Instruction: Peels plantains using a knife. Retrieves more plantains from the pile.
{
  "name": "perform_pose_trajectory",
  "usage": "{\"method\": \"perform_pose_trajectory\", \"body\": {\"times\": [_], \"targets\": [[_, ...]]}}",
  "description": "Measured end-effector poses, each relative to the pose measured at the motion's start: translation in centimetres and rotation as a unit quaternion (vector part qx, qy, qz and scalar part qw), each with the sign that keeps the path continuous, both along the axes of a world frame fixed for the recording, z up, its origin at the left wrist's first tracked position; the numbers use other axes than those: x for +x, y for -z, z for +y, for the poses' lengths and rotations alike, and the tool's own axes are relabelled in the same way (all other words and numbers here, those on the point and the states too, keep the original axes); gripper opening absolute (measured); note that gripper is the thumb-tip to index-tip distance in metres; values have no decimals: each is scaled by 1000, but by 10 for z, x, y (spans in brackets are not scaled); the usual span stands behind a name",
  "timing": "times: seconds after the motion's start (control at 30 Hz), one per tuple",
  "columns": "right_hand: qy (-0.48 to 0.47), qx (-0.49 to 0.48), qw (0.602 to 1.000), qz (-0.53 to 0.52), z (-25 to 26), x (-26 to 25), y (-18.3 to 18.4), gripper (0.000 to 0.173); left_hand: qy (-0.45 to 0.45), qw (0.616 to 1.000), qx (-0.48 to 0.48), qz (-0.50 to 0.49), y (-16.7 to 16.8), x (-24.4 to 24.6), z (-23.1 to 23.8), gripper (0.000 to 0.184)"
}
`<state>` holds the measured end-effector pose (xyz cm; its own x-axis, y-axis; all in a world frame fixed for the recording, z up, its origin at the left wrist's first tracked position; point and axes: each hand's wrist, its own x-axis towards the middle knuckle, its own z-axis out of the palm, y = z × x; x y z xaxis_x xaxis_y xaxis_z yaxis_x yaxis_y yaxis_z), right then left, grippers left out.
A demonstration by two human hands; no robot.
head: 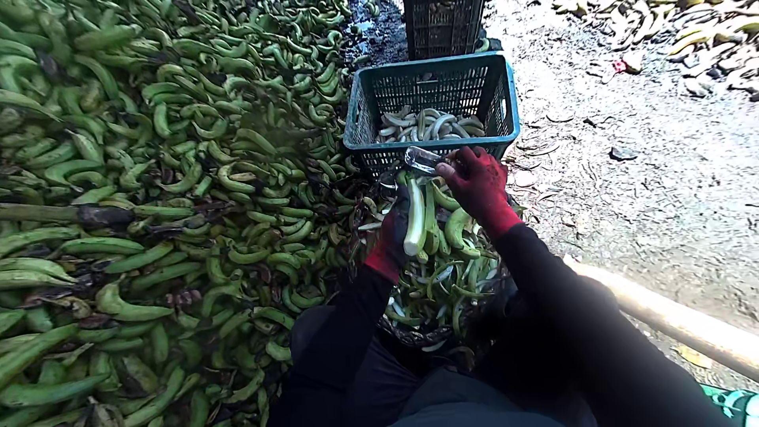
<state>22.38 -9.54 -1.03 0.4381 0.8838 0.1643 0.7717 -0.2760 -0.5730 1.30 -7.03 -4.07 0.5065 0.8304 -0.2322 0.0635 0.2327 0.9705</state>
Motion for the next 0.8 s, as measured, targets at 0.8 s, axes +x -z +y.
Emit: {"method": "perform_pose_trajectory", "body": {"times": [0.8], "targets": [[-77, -90, 993, 19, -11, -30, 20, 56, -123, 991, 32, -44, 30, 8, 48, 56]]}}
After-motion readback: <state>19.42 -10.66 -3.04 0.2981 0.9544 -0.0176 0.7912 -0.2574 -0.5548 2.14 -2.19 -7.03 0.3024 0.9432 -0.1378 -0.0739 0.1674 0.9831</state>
